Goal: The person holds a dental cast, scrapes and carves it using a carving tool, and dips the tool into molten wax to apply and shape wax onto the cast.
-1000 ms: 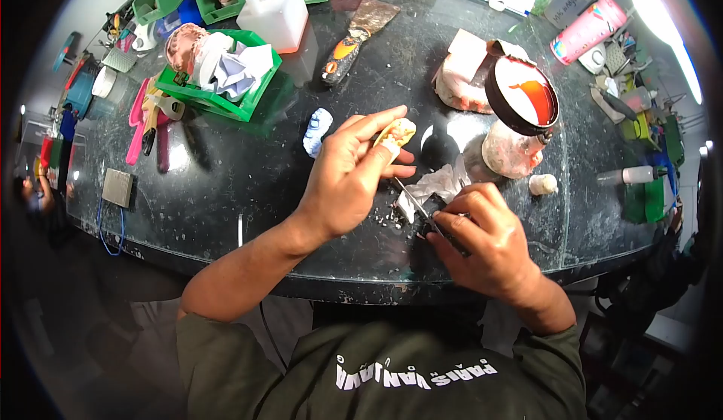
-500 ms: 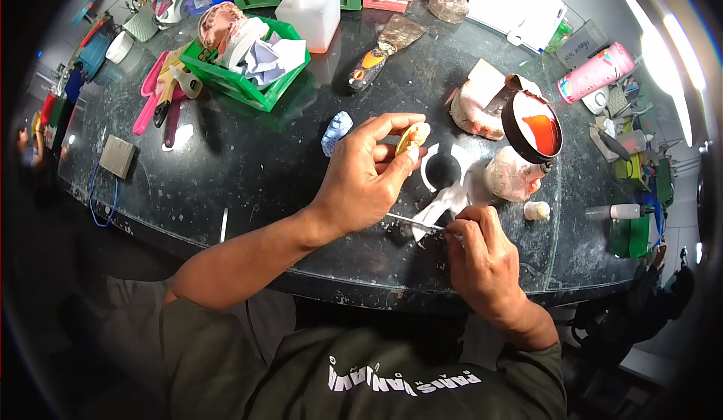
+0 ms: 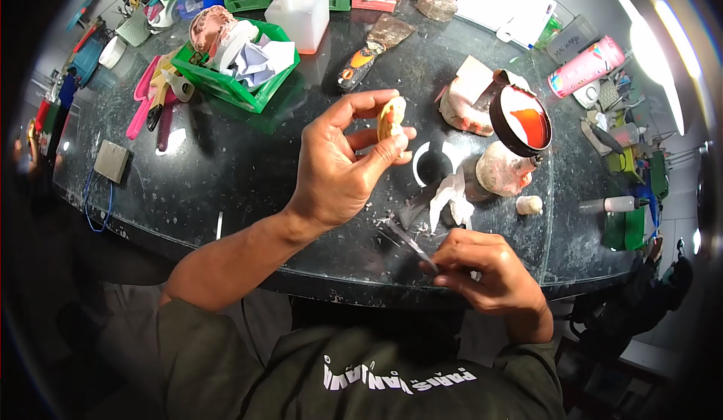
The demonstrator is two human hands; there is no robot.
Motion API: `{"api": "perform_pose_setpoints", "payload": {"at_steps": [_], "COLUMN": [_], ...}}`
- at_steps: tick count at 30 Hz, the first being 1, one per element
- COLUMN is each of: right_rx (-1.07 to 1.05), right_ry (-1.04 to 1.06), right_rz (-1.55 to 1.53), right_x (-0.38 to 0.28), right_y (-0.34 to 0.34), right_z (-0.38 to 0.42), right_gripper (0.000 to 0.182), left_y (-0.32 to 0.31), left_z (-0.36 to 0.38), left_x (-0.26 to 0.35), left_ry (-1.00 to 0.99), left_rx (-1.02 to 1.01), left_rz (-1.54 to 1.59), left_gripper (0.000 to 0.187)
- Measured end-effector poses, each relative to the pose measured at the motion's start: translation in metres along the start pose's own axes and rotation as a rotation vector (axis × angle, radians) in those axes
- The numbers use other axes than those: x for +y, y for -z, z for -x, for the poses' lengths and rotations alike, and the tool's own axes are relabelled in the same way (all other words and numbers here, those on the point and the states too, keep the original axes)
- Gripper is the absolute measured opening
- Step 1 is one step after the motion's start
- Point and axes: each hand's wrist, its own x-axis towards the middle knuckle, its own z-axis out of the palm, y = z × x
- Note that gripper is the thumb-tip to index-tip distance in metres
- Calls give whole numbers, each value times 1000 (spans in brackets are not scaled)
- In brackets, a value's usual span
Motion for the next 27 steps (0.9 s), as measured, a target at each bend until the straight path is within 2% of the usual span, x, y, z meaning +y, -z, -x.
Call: {"api": "perform_pose_setpoints", "payload": {"at_steps": [2,3,5,7,11,13,14,17,18,21,22,27], "right_rx": [100,179,441,546,797,799,797,730,748,804,818,746], "right_ry": [20,15,216,359,458,408,321,257,252,344,310,405], "right_rz": [-197,-431,-557,-403,-365,-216,-301,-111,-143,-227,-293,-131], "right_x": [0,-3,-1,12,20,25,20,17,17,21,21,19], "right_y": [2,0,-12,-13,-27,-26,-28,-23,-24,-28,-29,-18], "right_z": [6,8,5,4,-8,-8,-5,-5,-5,-11,-9,-7], "right_gripper": [15,13,16,23,19,16,14,13,15,19,21,21], "left_y": [-1,-2,-6,-9,-18,-19,-19,-20,-19,-17,-17,-23], "left_z": [3,4,7,13,24,26,27,27,26,27,27,34], "left_x": [-2,-3,-5,-7,-10,-11,-10,-7,-6,-10,-11,-8], "left_ry": [2,9,40,95,96,117,120,131,132,154,169,205], "left_rx": [-27,-47,-83,-139,-223,-246,-247,-238,-247,-294,-319,-316], "left_rz": [-20,-31,-31,-4,20,41,40,75,78,67,60,83], "left_gripper": [46,47,51,53,54,56,57,54,54,58,60,60]}}
